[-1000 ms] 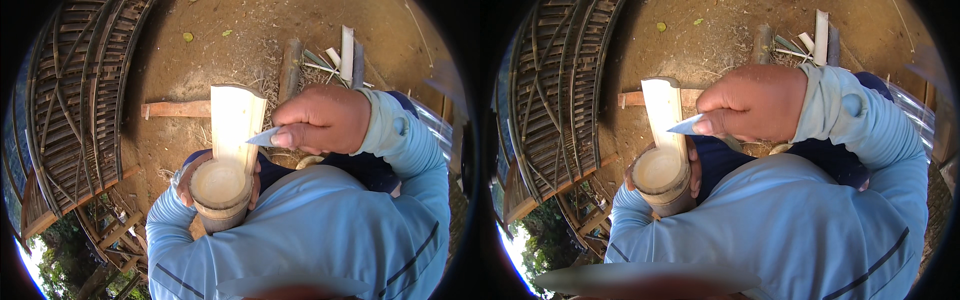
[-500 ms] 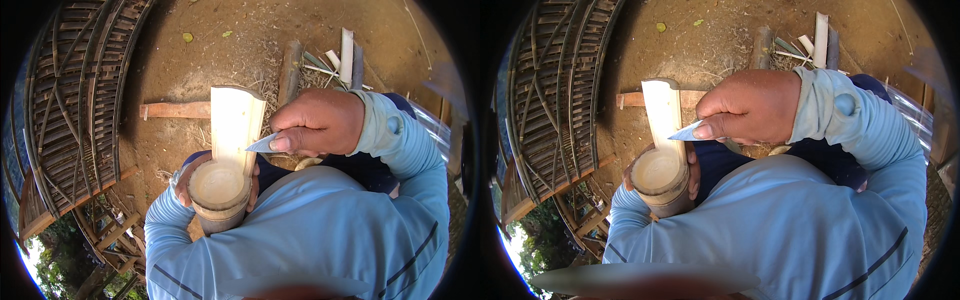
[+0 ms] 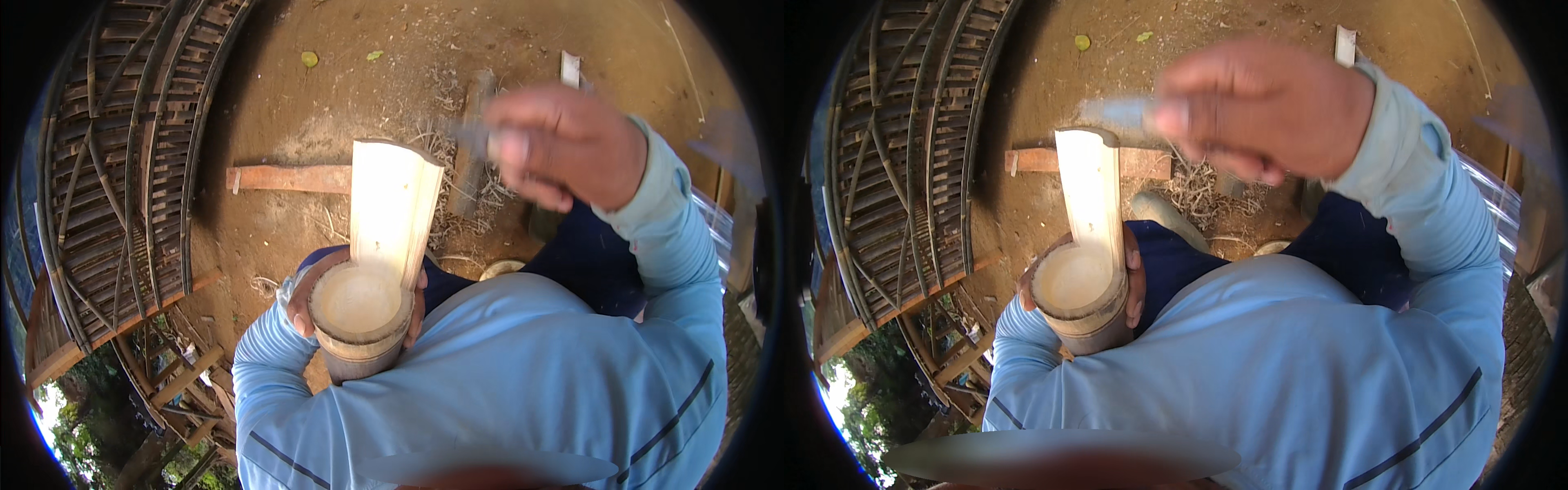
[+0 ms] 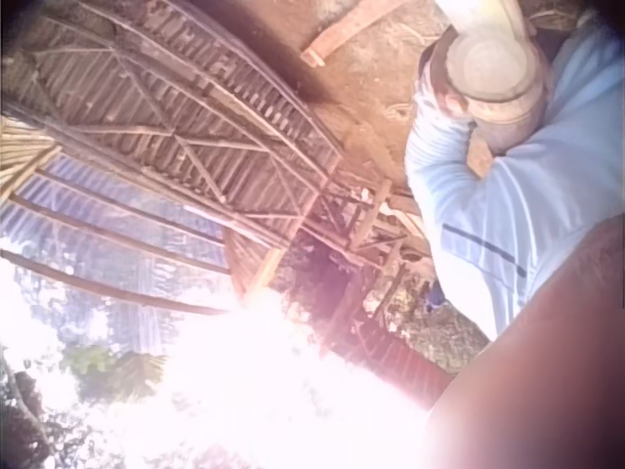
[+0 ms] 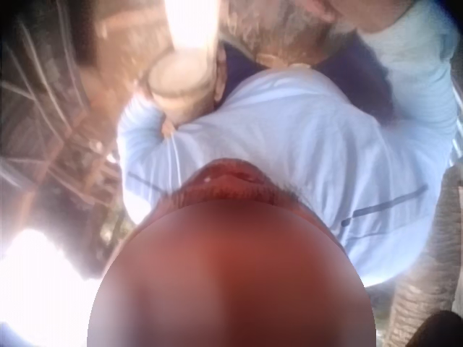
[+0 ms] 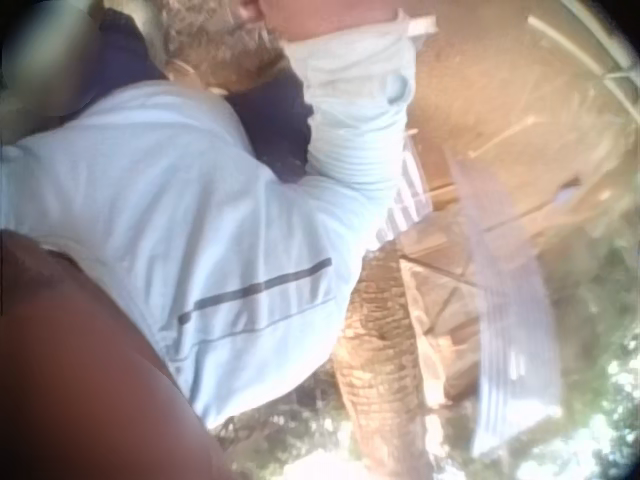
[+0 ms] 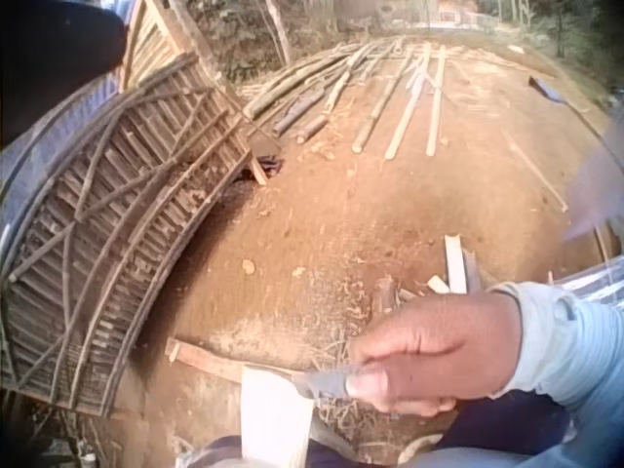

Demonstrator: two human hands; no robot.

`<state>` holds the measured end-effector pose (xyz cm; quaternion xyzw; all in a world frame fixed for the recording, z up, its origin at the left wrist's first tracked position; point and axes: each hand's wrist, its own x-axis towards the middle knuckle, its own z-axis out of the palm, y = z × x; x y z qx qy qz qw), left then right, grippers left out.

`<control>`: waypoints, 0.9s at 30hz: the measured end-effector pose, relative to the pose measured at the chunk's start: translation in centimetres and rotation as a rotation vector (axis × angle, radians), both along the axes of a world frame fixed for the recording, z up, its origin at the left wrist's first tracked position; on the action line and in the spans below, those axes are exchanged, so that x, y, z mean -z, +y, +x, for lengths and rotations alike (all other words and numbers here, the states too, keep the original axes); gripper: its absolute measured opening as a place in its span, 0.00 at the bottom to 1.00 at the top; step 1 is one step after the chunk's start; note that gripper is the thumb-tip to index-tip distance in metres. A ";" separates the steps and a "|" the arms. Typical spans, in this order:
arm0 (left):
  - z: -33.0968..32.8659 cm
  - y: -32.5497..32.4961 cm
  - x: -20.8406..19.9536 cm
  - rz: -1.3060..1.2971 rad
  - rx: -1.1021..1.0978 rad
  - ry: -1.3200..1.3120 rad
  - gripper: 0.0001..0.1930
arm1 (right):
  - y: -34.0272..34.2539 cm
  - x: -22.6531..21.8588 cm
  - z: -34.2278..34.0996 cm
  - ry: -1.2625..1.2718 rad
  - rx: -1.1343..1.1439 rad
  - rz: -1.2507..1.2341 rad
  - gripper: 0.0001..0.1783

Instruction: The person carves a section of bamboo using a knife, then uses a chisel to hollow out the interior. The person holds the bamboo in one hand and the tool in the other, rotating the piece as needed.

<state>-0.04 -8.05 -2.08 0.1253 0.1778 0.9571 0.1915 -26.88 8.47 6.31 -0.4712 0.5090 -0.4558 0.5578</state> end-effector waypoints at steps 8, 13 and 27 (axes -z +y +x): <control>0.2 0.0 0.0 -0.012 0.016 -0.032 0.64 | -0.7 1.6 2.3 0.108 -0.316 0.028 0.25; 0.3 0.0 -0.3 -0.026 0.010 -0.045 0.64 | -0.7 1.8 2.0 0.100 -0.303 0.024 0.24; 0.1 0.3 -0.3 -0.013 -0.002 -0.053 0.63 | 0.4 0.7 -1.6 0.047 0.271 -0.118 0.21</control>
